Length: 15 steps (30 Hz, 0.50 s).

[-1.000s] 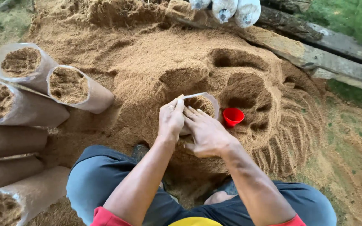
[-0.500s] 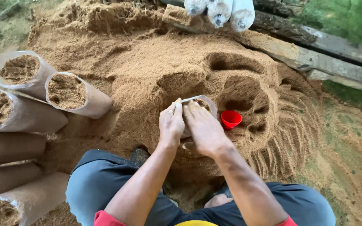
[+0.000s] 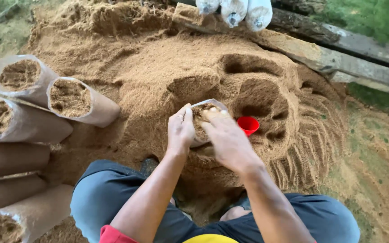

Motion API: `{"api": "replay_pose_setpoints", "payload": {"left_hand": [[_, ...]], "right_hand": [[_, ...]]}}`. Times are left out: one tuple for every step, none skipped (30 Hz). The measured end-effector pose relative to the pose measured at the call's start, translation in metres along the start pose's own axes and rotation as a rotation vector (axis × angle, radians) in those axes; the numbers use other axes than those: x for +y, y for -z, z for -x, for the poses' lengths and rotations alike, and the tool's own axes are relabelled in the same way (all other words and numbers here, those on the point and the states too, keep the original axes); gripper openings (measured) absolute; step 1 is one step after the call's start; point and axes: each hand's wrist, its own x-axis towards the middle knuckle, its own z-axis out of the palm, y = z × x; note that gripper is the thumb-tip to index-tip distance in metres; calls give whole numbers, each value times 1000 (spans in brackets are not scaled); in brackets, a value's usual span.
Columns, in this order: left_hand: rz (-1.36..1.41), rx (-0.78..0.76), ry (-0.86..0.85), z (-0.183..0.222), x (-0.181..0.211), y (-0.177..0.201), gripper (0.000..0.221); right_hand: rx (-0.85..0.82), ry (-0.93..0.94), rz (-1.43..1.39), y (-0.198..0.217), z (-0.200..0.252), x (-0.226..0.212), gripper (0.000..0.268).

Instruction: Filling plastic bags with fibrous substrate using a small scoop and tamping it down by hand

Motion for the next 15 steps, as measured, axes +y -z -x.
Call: {"api": "replay_pose_setpoints", "payload": {"left_hand": [[-22,-11,-46,-3,-3,0,37],[-47,-18,-93,-7,-6,1,37],[-50,-9,-92,-8,-7,4,37],[-104,-16,-123,-9,-8,5,36],[-157,-23,-154,-9,-8,5,34],[-160,-24,-155,5,23,9,34],[-313,-7,-189,20,54,13,40],[-466,9,-221,35,85,17,48],[-469,6,-221,32,77,10,48],[-564,4,-416,29,69,3,30],[-656,0,-613,26,61,-4,16],[-659,-2,-614,24,66,-11,16],[-750,-205,-304,22,71,-17,7],[-822,-396,15,20,77,-22,7],[-824,-393,14,15,64,-30,7]], "right_hand": [[99,-33,26,-5,7,7,80],[200,-61,48,-11,12,14,54],[201,-52,44,-14,14,20,54],[236,-128,70,-17,19,26,36],[271,-203,96,-21,24,32,17],[273,-205,94,-18,27,29,17],[341,-235,30,-15,30,26,10],[407,-267,-35,-12,34,23,5],[407,-270,-38,-20,35,26,5],[449,-272,-105,-28,36,30,6],[491,-273,-172,-35,37,33,10],[493,-275,-175,-38,37,32,10],[509,-293,-195,-40,37,31,12],[526,-306,-215,-42,36,30,14],[529,-304,-217,-48,36,33,14]]}}
